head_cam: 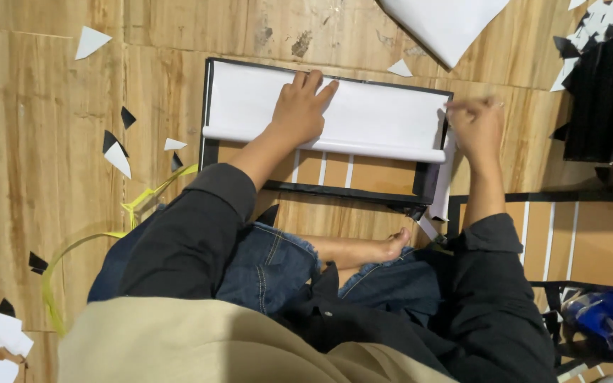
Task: The person sits on the floor and assembles picture frames by placing white paper sheets into black frames. They smooth the paper with their hands and wipe the surface with a grey cloth, repeating the process for multiple frames.
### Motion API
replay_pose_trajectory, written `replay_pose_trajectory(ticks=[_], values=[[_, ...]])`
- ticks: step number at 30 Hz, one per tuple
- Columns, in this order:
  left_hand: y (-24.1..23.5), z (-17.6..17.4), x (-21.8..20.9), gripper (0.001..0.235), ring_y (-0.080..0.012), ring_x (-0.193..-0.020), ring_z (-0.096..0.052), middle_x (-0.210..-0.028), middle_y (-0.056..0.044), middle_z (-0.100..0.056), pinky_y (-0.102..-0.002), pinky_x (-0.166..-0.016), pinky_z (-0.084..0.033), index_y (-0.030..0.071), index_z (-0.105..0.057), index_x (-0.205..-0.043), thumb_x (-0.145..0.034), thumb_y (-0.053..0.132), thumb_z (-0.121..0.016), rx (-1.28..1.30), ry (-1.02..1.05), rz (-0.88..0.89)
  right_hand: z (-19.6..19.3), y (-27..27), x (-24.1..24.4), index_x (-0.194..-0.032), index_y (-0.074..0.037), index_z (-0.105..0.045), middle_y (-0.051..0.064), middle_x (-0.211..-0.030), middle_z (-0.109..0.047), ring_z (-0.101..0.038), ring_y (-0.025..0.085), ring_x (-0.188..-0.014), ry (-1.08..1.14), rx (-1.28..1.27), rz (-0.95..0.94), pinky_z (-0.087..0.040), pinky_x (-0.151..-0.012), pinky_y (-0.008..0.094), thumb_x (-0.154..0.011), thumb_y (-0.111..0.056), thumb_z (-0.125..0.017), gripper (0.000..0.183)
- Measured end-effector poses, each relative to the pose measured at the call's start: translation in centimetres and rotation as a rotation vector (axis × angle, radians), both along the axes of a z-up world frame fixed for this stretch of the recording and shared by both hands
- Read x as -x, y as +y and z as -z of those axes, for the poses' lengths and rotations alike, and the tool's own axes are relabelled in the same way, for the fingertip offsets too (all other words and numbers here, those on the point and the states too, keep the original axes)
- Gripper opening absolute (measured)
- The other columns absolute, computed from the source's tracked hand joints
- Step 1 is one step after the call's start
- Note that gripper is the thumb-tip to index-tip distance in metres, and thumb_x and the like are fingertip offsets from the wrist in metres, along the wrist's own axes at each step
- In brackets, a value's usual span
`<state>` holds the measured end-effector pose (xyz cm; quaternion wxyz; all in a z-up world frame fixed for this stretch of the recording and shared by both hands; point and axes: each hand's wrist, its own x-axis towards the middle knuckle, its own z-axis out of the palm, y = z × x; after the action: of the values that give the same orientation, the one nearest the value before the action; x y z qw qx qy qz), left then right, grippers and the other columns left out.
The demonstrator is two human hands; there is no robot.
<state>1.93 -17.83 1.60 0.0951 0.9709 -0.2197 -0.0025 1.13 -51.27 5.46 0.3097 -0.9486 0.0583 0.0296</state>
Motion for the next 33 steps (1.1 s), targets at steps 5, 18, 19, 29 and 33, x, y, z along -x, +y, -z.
replay_pose_trajectory(ticks=[5, 18, 19, 29, 33], values=[[-0.7, -3.5, 0.3, 0.07, -0.0362, -0.115, -0.033, -0.131, -0.014, -0.033, -0.044, -0.085, -0.037, 0.017, -0.035, -0.139, -0.071, 0.004, -0.049, -0.042, 0.269, -0.031, 0.2, 8.7, 0.9, -0.106, -0.008, -0.066, 0.007, -0.107, -0.065, -0.061, 0.024, -0.088, -0.096, -0.165, -0.408, -0.044, -0.08, 0.035, -0.089, -0.016, -0.049, 0.025], [-2.2, -4.7, 3.3, 0.097, -0.042, -0.137, -0.016, -0.147, -0.024, -0.02, -0.051, -0.11, -0.013, 0.009, -0.018, -0.148, -0.076, 0.055, -0.064, 0.009, 0.376, -0.153, -2.4, 16.3, 10.3, -0.108, -0.012, -0.064, 0.017, -0.097, -0.054, -0.063, 0.04, -0.088, 0.439, 0.134, -0.729, -0.053, -0.076, 0.045, -0.083, -0.027, -0.056, 0.03], [-2.2, -4.9, 3.5, 0.097, -0.042, -0.137, -0.016, -0.147, -0.024, -0.02, -0.051, -0.11, -0.013, 0.009, -0.018, -0.148, -0.076, 0.055, -0.064, 0.009, 0.379, -0.153, -1.8, 16.4, 10.8, -0.108, -0.012, -0.064, 0.017, -0.097, -0.054, -0.063, 0.04, -0.088, 0.442, 0.133, -0.729, -0.053, -0.076, 0.045, -0.083, -0.027, -0.056, 0.03], [0.3, -2.6, 5.9, 0.118, -0.0388, -0.141, 0.012, -0.153, -0.023, 0.011, -0.05, -0.115, 0.004, 0.008, -0.005, -0.151, -0.067, 0.073, -0.059, -0.038, 0.382, 0.125, 4.6, 17.5, 7.2, -0.128, -0.012, -0.048, 0.02, -0.124, -0.043, -0.041, 0.04, -0.123, -0.308, 0.026, -0.356, -0.03, -0.105, 0.046, -0.093, -0.026, -0.049, 0.038], [4.4, -1.7, 7.4, 0.108, -0.0392, -0.141, 0.011, -0.155, -0.019, 0.007, -0.053, -0.114, -0.001, 0.013, -0.007, -0.151, -0.072, 0.072, -0.051, -0.131, 0.356, 0.266, 4.9, 15.2, 9.1, -0.148, -0.012, -0.026, 0.02, -0.153, -0.019, -0.016, 0.035, -0.141, -0.263, 0.248, -0.461, -0.005, -0.11, 0.056, -0.095, -0.04, -0.041, 0.062]])
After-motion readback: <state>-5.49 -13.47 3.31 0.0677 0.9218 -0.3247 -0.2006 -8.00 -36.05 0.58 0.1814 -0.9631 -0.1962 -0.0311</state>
